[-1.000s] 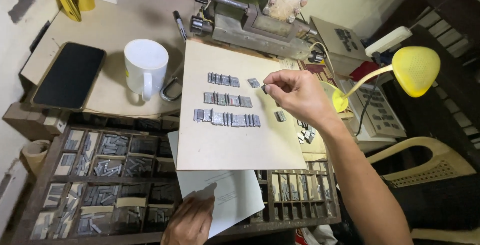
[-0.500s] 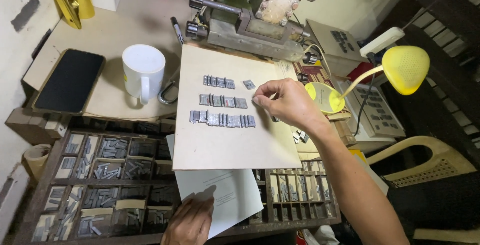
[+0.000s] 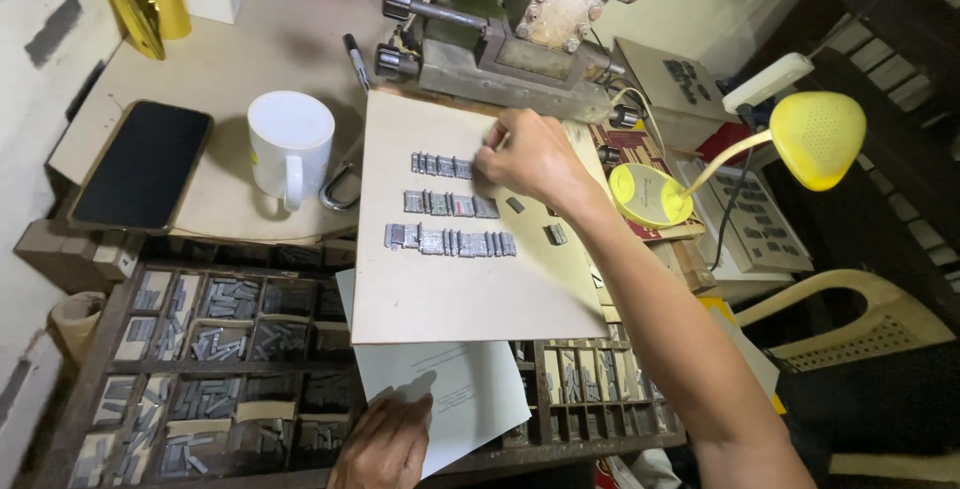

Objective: The person selects individual metal movable type characters from a wooden type case and arranges them in rows on a flat board. They repeatedly pick up characters, place them on the board, and adjust their positions to form lines of text.

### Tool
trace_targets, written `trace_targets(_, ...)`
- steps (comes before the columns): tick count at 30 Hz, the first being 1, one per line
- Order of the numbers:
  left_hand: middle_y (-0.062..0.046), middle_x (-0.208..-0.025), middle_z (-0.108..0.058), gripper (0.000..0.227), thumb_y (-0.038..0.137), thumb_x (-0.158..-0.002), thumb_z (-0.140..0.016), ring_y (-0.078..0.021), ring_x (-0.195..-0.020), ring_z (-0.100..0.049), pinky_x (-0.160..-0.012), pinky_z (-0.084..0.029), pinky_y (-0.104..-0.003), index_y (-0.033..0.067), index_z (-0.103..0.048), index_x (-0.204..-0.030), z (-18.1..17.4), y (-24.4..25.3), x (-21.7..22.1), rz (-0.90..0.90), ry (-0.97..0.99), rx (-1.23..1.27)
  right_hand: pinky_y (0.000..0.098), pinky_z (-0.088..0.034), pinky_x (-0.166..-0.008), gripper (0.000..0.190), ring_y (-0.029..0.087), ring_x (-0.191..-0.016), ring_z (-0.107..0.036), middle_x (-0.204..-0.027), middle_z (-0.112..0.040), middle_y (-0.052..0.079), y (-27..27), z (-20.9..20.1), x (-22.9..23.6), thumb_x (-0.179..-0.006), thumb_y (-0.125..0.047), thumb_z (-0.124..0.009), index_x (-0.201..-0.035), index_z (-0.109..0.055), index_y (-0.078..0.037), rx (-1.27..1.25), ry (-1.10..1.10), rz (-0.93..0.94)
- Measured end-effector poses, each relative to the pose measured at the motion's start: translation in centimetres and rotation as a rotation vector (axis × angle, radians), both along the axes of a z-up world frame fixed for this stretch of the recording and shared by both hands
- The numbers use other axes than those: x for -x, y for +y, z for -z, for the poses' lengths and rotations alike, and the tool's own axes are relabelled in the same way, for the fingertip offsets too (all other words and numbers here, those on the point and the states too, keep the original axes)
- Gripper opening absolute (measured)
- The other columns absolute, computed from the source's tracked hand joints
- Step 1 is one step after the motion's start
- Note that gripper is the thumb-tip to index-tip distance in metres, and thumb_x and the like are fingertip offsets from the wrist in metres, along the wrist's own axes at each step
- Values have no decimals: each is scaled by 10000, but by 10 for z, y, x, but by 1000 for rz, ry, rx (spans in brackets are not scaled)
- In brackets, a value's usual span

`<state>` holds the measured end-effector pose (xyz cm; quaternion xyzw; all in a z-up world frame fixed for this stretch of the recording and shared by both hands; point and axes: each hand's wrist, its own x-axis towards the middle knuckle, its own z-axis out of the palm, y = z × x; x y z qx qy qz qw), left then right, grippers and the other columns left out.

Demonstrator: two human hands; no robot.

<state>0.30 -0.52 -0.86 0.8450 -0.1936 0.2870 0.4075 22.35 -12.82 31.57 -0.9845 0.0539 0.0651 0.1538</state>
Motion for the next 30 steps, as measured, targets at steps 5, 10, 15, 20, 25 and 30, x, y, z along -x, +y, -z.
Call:
trace_targets(5, -52, -961, -798, 212, 179, -913, -702, -245, -995, -750, -1058, -548, -458, 113, -750, -1109, -2, 1, 2, 12, 57, -9, 337, -553, -702, 72, 163, -782, -643, -964, -742, 60, 11, -1, -11, -890, -170, -719, -878, -657, -135, -54, -1, 38)
trace_targets(10, -31, -958, -799, 195, 210, -942, -645, -241, -987, -747, -1027, -567, -447, 149, -767, -1083, -1, -1, 2, -18, 93, 26, 255, -444, -573, 47, 41, -573, -474, -1020, -788, 43, -7, -10, 7, -1011, -240, -630, -1003, -654, -200, -127, 29, 36)
trace_targets(15, -6, -974, -792, 182, 180, -952, -615, -214, -957, -752, -1022, -565, -436, 156, -766, -1051, -10, 1, 4, 0, 69, 43, 292, -557, -731, 214, 79, -584, -688, -913, -820, -41, -25, -24, 54, -1022, -296, -606, -1045, -799, -207, 193, 75, -139)
trace_targets(20, -23, -939, -789, 176, 161, -925, -648, -191, -906, -754, -1030, -562, -413, 143, -780, -1040, -6, -4, 2, -46, 18, 41, 377, -538, -878, 210, 168, -983, -696, -1107, -778, 3, -37, -7, 50, -960, -289, -634, -1083, -765, -180, 203, 72, -180)
trace_targets(25, -35, -1031, -803, 191, 194, -932, -652, -243, -991, -754, -1054, -542, -430, 136, -765, -1075, -7, -2, 2, -17, 100, 18, 224, -344, -411, 196, 54, -458, -449, -1063, -839, 59, -22, -18, 43, -944, -64, -621, -804, -751, -107, -64, 131, -56)
trace_targets(30, -24, -968, -791, 196, 182, -936, -639, -227, -962, -748, -1033, -555, -427, 150, -757, -1090, 4, -3, -1, -30, 27, 10, 291, -566, -801, 163, 68, -783, -681, -930, -805, -17, -37, 3, 0, -924, -125, -621, -865, -772, -147, -174, -97, -26)
